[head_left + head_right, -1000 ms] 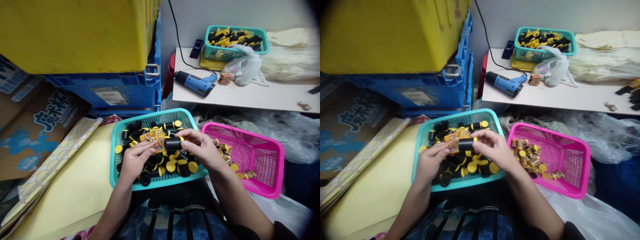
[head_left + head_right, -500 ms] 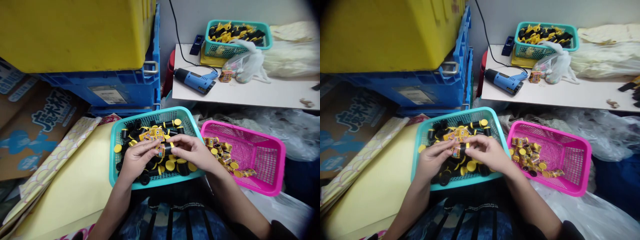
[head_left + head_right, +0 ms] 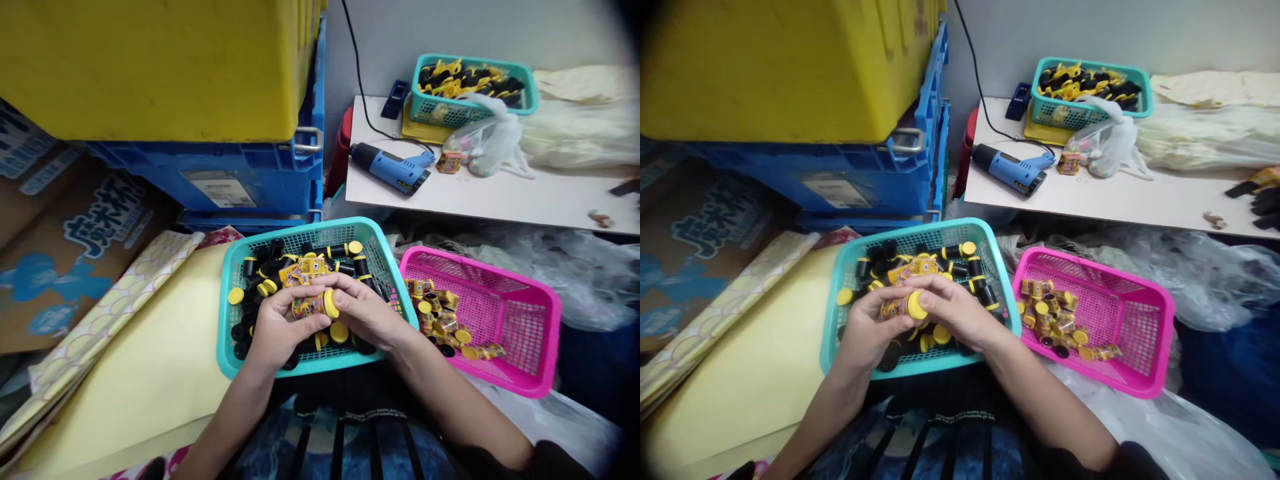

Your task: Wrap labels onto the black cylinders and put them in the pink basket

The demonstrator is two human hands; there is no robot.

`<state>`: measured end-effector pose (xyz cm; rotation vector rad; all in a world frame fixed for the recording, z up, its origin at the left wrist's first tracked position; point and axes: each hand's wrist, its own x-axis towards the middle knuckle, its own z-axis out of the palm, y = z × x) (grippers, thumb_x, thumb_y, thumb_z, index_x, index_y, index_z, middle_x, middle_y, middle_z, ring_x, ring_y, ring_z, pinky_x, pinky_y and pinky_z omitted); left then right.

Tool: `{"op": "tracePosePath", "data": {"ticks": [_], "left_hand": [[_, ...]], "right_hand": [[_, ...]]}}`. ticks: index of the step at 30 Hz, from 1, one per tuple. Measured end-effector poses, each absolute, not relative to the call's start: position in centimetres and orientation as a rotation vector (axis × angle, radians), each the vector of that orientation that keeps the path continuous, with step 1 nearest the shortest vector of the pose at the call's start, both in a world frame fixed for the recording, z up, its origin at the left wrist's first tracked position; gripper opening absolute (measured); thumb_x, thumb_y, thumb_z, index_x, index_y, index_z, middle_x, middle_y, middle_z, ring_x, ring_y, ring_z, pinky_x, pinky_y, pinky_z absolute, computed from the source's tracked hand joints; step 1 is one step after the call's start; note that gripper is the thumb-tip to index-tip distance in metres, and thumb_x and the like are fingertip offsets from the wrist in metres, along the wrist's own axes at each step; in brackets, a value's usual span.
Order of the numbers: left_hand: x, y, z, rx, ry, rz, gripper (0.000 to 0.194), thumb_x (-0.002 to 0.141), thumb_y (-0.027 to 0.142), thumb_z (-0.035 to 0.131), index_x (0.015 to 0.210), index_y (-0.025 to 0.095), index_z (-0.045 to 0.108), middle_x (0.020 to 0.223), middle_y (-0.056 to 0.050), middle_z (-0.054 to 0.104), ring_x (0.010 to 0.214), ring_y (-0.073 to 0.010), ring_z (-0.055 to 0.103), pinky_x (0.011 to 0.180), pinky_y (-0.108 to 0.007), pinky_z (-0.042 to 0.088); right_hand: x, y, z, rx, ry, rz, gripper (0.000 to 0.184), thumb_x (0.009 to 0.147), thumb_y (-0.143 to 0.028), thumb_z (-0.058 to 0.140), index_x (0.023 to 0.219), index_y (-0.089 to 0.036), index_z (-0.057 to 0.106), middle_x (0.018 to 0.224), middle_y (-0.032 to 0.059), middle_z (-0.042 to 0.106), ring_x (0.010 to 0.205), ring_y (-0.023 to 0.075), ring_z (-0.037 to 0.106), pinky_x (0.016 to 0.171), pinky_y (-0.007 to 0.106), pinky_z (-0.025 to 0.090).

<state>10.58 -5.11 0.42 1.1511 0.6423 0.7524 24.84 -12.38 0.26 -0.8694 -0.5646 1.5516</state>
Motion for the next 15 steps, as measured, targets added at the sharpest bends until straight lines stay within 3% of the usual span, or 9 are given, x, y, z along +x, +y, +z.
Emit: {"op": "tracePosePath", "data": {"ticks": [6, 10, 12, 15], "left_hand": [[10.1, -5.2, 0.6, 1.179, 0.628, 0.761, 0.030, 0.057, 0.015, 0.085, 0.085, 0.023, 0.075, 0.088, 0.000, 0.077, 0.081, -0.0141, 0.071, 0.075, -0.020, 0.057], [9.1, -4.6, 1.4, 1.384, 0.631, 0.764, 0.027, 0.062, 0.022, 0.083, 0.088, 0.022, 0.075, 0.089, -0.002, 0.076, 0.082, -0.0163, 0.071, 0.075, -0.022, 0.056], [8.3, -3.2, 1.7, 1.543, 0.750, 0.851, 0.028, 0.067, 0.029, 0.079, 0.094, 0.022, 0.073, 0.093, -0.002, 0.075, 0.083, -0.0170, 0.070, 0.075, -0.023, 0.056], [7.3, -0.4, 1.4, 1.762, 1.101, 0.952, 0.030, 0.078, 0.039, 0.068, 0.103, 0.023, 0.070, 0.104, -0.003, 0.073, 0.093, -0.0202, 0.067, 0.084, -0.030, 0.053]], "right_hand": [[25.0, -11.9, 0.1, -0.957, -0.698, 1.526, 0.034, 0.076, -0.042, 0.074, 0.101, -0.021, 0.063, 0.101, 0.0018, 0.063, 0.085, 0.0092, 0.059, 0.078, 0.021, 0.047], [26.8, -11.0, 1.2, -1.099, -1.007, 1.491, 0.040, 0.077, -0.047, 0.070, 0.105, -0.020, 0.062, 0.101, 0.0027, 0.063, 0.090, 0.0128, 0.059, 0.081, 0.026, 0.046], [28.4, -9.9, 1.7, -1.351, -1.205, 1.295, 0.039, 0.082, -0.051, 0.063, 0.103, -0.018, 0.062, 0.100, 0.0039, 0.063, 0.090, 0.0147, 0.058, 0.080, 0.027, 0.045], [30.3, -7.3, 1.4, -1.932, -1.428, 0.849, 0.041, 0.092, -0.052, 0.046, 0.087, -0.016, 0.064, 0.081, 0.0051, 0.062, 0.078, 0.0166, 0.057, 0.073, 0.029, 0.043]]}}
